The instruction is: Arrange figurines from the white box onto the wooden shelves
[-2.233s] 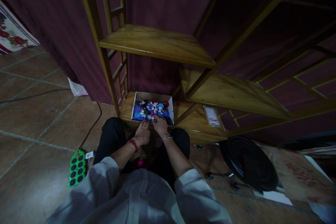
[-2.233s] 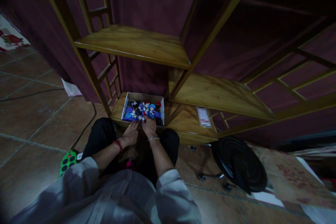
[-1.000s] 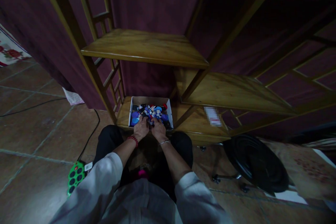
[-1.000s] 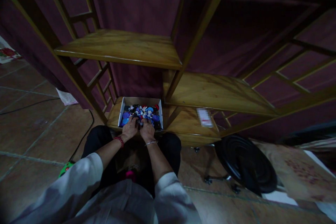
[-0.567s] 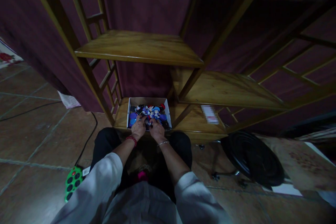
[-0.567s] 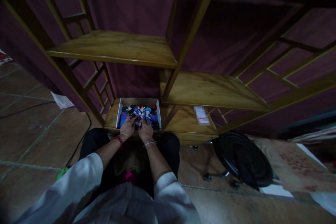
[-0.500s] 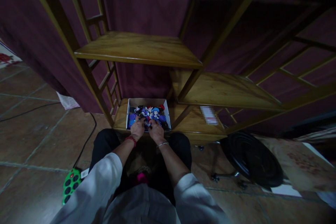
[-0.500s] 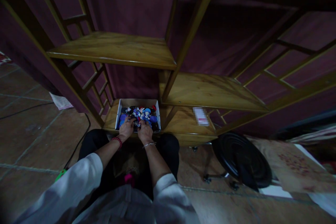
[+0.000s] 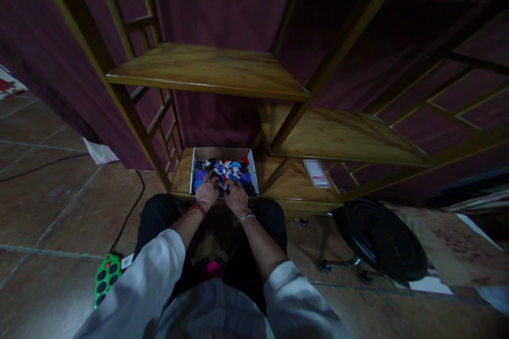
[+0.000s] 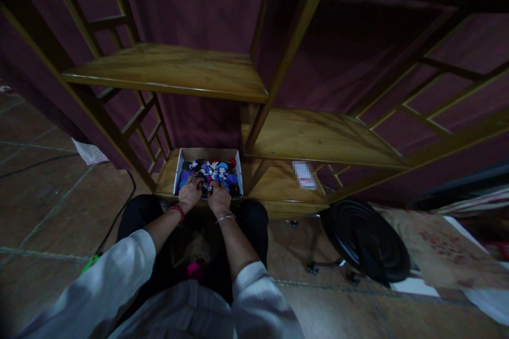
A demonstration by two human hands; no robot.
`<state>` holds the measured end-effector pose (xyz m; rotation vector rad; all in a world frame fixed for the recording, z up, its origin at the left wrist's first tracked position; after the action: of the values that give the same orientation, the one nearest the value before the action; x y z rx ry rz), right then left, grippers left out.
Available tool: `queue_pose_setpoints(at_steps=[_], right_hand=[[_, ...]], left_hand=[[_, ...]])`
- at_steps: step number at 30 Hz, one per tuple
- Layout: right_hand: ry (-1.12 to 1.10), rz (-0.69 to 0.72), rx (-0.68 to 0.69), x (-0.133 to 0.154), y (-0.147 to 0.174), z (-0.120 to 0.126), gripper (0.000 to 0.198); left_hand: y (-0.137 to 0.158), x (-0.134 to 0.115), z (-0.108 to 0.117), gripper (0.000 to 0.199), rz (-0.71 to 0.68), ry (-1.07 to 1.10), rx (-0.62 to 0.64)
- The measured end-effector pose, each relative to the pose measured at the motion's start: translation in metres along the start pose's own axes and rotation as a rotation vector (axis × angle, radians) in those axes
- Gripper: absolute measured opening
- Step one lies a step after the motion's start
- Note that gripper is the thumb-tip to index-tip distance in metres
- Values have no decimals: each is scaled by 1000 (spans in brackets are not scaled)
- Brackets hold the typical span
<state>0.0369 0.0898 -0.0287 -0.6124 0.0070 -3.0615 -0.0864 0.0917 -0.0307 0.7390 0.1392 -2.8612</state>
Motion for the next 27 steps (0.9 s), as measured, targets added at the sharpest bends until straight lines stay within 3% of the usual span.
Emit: queue_pose_setpoints(at_steps=[7, 11, 18, 27], right_hand=[[30, -2, 8, 2, 2, 2, 21], [44, -4, 4, 2, 4, 5, 20], [37, -7, -8, 2, 4, 4, 20], [44, -10, -11, 3, 6, 5, 21]], left_hand=[[-11, 2, -5, 38, -86, 63, 16], [-18, 8, -6, 42, -59, 63, 20], [-17, 10, -3, 32, -13, 78, 16], [-17, 9, -1, 31, -48, 139, -28]])
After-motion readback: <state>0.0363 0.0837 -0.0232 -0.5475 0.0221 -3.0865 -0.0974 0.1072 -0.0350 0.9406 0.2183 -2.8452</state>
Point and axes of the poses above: each hand's wrist, its own y-axis away from the middle knuckle, its own z-axis out of the back of the hand, x = y × z, the point moved 8 cm from there along -y, towards the middle knuckle, and after that the axes turned 7 degrees about -x, right-handed, at the moved point
